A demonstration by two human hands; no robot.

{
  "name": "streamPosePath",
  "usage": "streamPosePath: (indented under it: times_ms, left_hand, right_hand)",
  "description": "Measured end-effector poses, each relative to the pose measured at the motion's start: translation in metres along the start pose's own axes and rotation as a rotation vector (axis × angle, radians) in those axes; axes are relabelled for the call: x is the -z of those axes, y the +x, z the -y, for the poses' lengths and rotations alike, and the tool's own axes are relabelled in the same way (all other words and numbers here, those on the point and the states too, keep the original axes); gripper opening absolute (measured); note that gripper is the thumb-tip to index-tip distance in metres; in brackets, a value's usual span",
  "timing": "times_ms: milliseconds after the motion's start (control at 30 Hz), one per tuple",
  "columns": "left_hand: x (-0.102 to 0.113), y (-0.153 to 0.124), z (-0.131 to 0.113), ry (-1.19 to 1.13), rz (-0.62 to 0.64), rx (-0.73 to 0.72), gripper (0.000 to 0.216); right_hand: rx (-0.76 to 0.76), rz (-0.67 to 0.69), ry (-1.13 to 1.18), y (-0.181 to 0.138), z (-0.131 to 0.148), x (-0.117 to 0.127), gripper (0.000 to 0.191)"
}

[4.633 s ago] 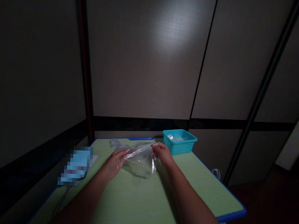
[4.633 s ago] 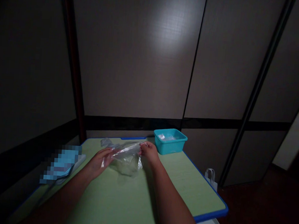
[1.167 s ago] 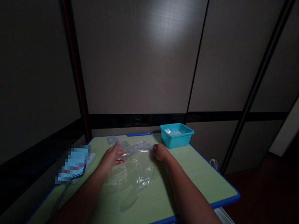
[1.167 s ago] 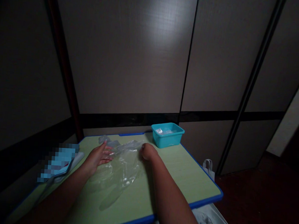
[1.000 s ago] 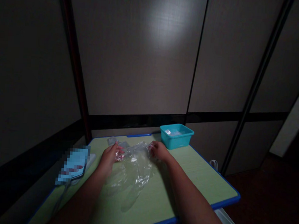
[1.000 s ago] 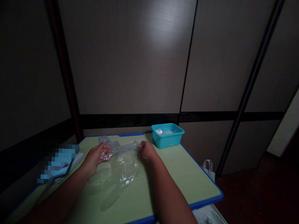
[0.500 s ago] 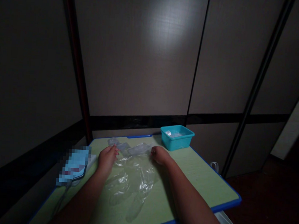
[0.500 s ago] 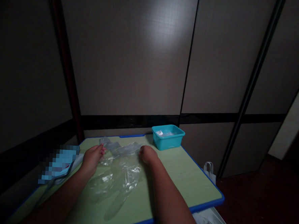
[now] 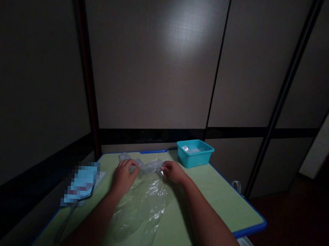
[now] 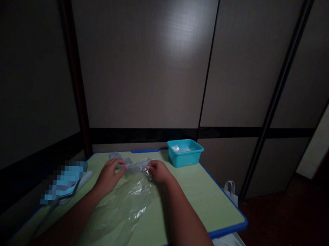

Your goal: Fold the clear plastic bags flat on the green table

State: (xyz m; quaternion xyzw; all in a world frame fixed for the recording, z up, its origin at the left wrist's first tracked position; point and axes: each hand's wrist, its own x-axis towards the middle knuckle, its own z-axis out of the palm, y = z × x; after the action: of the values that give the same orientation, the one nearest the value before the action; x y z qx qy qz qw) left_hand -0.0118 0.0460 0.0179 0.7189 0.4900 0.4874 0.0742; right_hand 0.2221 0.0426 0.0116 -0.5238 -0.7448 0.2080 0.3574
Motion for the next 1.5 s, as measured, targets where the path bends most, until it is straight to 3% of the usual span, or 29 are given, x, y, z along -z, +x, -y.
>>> streamPosePath:
  times_ms: [100, 233, 467, 567, 700, 833, 1033, 1300, 1500]
  left_hand:
    - [-0.005, -0.003, -0.005, -0.180, 0.136, -0.061, 0.026]
    - [-0.009, -0.009, -0.007, -0.250, 0.293, -0.154, 0.044]
    - [-0.016, -0.014, 0.000, -0.291, 0.421, -0.132, 0.035]
    - [-0.019, -0.014, 0.004, -0.240, 0.440, -0.131, 0.026]
    - [-0.019, -0.012, 0.007, -0.151, 0.390, -0.128, 0.014]
    - [-0.015, -0.009, 0.008, -0.088, 0.368, -0.099, 0.021]
    - [-0.015, -0.004, 0.013, -0.123, 0.290, 0.045, 0.020]
    - [-0.013, -0.001, 0.024, -0.085, 0.178, 0.167, 0.013]
    - [-0.014, 0.001, 0.022, -0.280, 0.114, 0.224, 0.018]
  right_hand:
    - [0.050, 0.077, 0.209, -0.001, 0.006, -0.002, 0.029]
    - [0.059, 0.202, 0.525, -0.003, 0.010, -0.005, 0.032]
    - [0.023, 0.269, 0.613, -0.006, 0.016, -0.007, 0.032]
    - [0.042, 0.224, 0.501, -0.006, 0.018, -0.005, 0.032]
    - [-0.035, 0.164, 0.153, -0.005, 0.014, -0.003, 0.031]
    - [-0.079, 0.198, -0.014, -0.005, 0.009, -0.002, 0.024]
    - [-0.147, 0.147, -0.257, -0.004, 0.005, 0.004, 0.019]
    - [-0.273, 0.140, -0.450, -0.003, 0.003, 0.007, 0.017]
    - [-0.290, 0.125, -0.514, -0.004, 0.001, 0.008, 0.021]
